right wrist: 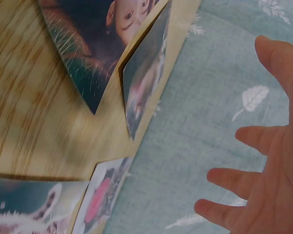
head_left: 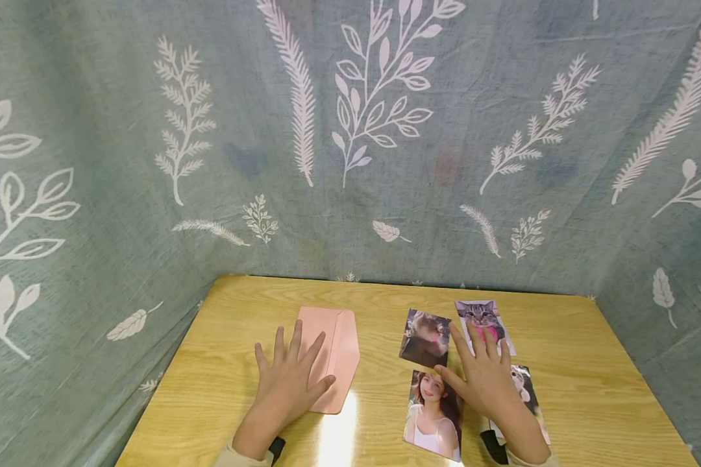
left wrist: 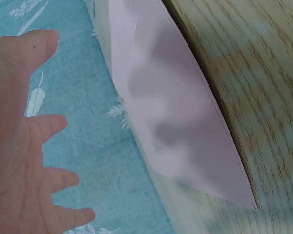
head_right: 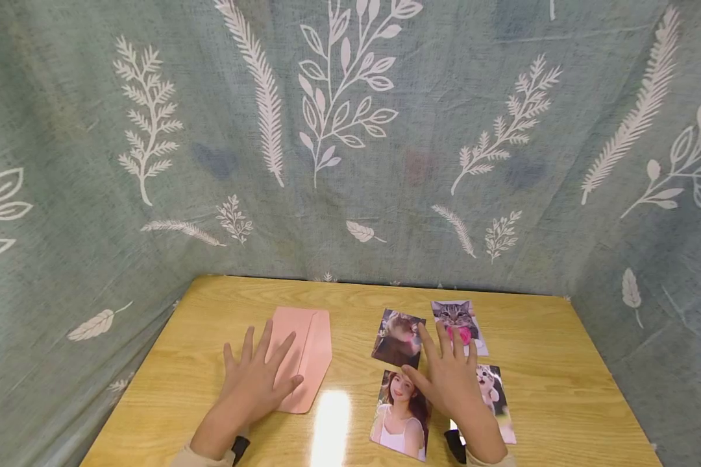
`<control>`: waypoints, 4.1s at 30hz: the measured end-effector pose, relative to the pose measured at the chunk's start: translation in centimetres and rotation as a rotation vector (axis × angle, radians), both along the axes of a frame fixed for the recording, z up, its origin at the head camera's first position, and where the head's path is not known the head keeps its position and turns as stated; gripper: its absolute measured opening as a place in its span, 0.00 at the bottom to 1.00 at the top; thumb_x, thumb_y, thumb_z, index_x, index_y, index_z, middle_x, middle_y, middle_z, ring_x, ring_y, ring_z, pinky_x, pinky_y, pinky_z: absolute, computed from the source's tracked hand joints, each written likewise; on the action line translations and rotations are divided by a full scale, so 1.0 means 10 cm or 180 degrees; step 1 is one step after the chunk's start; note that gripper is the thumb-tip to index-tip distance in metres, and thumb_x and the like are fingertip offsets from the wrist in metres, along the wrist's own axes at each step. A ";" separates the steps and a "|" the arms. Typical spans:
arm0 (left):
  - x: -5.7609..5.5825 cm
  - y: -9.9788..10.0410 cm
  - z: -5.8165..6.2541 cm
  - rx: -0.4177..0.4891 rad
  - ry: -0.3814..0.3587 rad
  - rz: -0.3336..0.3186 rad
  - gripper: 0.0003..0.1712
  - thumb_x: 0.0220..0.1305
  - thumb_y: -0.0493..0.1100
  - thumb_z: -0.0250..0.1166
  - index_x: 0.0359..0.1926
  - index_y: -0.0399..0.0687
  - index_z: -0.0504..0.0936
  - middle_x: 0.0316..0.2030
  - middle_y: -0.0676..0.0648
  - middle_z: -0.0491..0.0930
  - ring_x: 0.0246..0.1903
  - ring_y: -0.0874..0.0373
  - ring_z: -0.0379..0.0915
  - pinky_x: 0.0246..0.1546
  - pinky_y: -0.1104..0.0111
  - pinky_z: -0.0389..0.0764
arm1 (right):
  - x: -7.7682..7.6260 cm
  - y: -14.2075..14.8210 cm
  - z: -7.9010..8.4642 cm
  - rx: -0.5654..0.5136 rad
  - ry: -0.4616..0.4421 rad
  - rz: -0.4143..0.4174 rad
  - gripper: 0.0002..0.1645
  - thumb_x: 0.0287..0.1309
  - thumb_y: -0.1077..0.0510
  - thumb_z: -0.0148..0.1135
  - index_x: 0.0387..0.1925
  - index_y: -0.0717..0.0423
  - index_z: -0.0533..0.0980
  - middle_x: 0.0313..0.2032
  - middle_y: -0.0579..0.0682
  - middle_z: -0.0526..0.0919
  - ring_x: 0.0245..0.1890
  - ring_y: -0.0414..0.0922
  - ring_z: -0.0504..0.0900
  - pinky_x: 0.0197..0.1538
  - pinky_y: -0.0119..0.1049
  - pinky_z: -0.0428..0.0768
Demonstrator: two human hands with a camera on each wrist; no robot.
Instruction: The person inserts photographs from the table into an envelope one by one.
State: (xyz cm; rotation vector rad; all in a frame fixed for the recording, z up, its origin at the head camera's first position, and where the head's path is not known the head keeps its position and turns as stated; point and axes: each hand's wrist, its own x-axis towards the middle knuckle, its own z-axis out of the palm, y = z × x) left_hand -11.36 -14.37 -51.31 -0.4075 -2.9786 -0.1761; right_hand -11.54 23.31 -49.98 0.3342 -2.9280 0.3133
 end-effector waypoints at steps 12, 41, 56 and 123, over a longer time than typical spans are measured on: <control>0.01 0.01 0.00 0.0018 -0.0032 -0.0114 0.49 0.62 0.73 0.59 0.78 0.59 0.59 0.77 0.36 0.47 0.74 0.31 0.38 0.62 0.25 0.41 | -0.01 -0.01 -0.05 -0.0094 0.0098 0.0071 0.47 0.61 0.37 0.66 0.74 0.52 0.62 0.69 0.67 0.63 0.68 0.70 0.58 0.63 0.76 0.52; 0.00 -0.29 -0.16 0.0698 -0.0892 -0.0538 0.51 0.61 0.62 0.68 0.75 0.39 0.61 0.75 0.34 0.51 0.74 0.36 0.43 0.72 0.47 0.53 | -0.49 0.12 -0.17 -0.1535 -0.0257 0.0414 0.35 0.62 0.60 0.68 0.65 0.73 0.67 0.62 0.72 0.71 0.62 0.70 0.69 0.60 0.67 0.68; -0.04 -0.48 -0.20 0.0687 -0.1052 -0.0733 0.48 0.64 0.60 0.68 0.74 0.37 0.63 0.75 0.37 0.54 0.74 0.38 0.48 0.69 0.44 0.58 | -0.82 0.20 -0.37 -0.0824 -0.0457 0.0338 0.38 0.58 0.57 0.70 0.64 0.75 0.68 0.59 0.73 0.73 0.63 0.71 0.68 0.67 0.67 0.57; 0.03 -0.36 -0.20 0.0747 -0.0972 -0.0484 0.47 0.63 0.60 0.69 0.74 0.39 0.64 0.75 0.34 0.54 0.72 0.34 0.49 0.66 0.37 0.57 | -0.80 0.17 -0.19 -0.3691 -0.1032 -0.0379 0.20 0.69 0.66 0.60 0.58 0.72 0.74 0.44 0.64 0.80 0.30 0.48 0.83 0.38 0.50 0.86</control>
